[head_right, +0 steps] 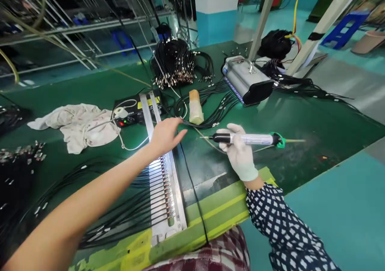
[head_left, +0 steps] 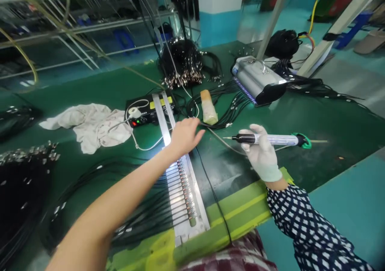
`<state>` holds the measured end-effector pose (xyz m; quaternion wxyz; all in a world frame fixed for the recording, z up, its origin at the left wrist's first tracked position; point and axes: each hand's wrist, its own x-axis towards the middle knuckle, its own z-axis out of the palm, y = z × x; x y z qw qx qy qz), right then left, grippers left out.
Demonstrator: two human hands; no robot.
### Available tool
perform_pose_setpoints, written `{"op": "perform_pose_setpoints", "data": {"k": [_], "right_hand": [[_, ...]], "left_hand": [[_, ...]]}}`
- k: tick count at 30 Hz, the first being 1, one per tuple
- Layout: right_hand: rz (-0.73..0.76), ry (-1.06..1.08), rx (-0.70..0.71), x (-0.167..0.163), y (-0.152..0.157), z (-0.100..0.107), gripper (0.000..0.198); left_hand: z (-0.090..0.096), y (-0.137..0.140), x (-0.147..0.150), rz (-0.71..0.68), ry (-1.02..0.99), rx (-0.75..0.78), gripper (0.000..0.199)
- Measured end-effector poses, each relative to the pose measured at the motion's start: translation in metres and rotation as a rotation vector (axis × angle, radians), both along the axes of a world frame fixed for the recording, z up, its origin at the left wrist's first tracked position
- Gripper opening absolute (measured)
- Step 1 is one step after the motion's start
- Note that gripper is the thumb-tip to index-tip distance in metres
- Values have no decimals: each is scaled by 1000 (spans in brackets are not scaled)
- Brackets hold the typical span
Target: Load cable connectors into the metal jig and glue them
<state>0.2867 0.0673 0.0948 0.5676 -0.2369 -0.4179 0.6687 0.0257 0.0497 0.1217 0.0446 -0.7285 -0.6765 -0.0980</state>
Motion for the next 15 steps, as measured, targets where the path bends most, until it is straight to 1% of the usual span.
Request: {"op": "perform_pose_setpoints", "data": {"k": [2, 3, 5, 7, 9, 11, 12, 14, 15], "right_hand": [[-37, 25, -25, 4, 11, -6, 46], [-58, 25, -33, 7, 14, -10, 46], [-106, 39, -38, 14, 18, -16, 42], [-139, 92, -51, 22, 20, -17, 39], [-161, 169, -57, 29, 23, -12, 41], [-175, 233, -27, 35, 25, -3, 43], [-182, 259, -3, 38, 26, 1, 43], [-185, 304, 28, 40, 27, 7, 43], [-179, 322, 25, 39, 26, 9, 43]], "left_hand": [[-3, 41, 32, 126, 9, -6, 59], [-5, 59, 45, 200, -24, -33, 66], [-9, 86, 60, 295, -99, -89, 70], [-7, 95, 63, 295, -145, -97, 64], [-1, 82, 53, 230, -154, -61, 62], [7, 51, 31, 96, -169, -5, 64], [10, 29, 18, 7, -176, 17, 66], [12, -19, -11, -310, -235, 145, 66], [11, -45, -24, -402, -212, 159, 68]]}}
